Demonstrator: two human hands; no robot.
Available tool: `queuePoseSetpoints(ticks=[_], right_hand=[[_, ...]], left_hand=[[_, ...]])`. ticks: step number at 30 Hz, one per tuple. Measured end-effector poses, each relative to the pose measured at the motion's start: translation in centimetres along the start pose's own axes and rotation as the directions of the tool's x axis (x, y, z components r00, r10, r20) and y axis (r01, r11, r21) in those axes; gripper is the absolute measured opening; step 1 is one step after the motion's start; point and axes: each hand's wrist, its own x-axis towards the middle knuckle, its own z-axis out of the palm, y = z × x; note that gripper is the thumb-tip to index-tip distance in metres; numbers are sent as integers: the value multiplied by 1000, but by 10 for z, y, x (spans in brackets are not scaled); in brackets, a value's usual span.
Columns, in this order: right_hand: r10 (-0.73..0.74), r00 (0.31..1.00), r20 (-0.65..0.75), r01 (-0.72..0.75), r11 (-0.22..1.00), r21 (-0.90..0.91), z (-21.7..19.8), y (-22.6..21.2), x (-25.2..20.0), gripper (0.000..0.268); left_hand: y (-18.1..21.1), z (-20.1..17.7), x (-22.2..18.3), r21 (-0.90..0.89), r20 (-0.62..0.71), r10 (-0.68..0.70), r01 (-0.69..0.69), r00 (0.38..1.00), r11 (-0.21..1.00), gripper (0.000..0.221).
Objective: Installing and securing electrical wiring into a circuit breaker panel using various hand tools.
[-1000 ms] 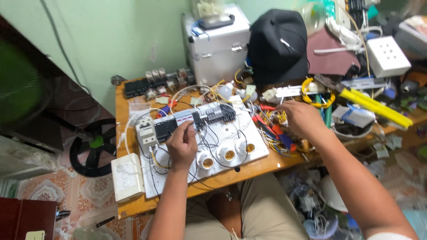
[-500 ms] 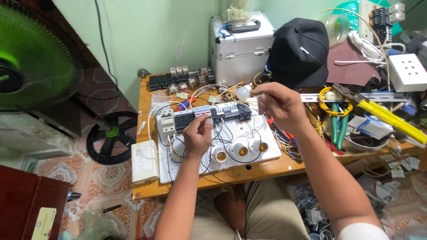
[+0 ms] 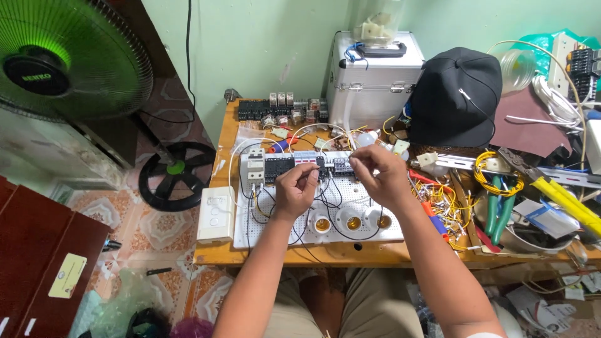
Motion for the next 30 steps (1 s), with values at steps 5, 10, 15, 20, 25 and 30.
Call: queuePoseSetpoints(ticks=[5,10,15,20,25,30], right_hand=[[-104,994,37,109,981,-162,6,26,-1,10],[-152,983,100,170,964,-203,13,8,8,8],[-139,989,41,142,985,-97,16,22,-1,5],[-108,991,76,106,994,36,3,33,4,7],[-88,993,84,77,988,134,-1,29,-2,7],[19,977,212,-71,967,243,5,24,-1,11]], left_hand=[[5,-2,2,-42,10,-5,5,1000,999,12],[8,-2,5,-28,21,14,-14,1000,1000,11],[0,-2,3,-69,76,-17,22,997,997,10],[12,-1,6,-25,125,27,-24,992,999,9],[16,3,6,-2,155,65,-65,986,998,9],[8,8,5,29,173,97,-104,980,994,9]])
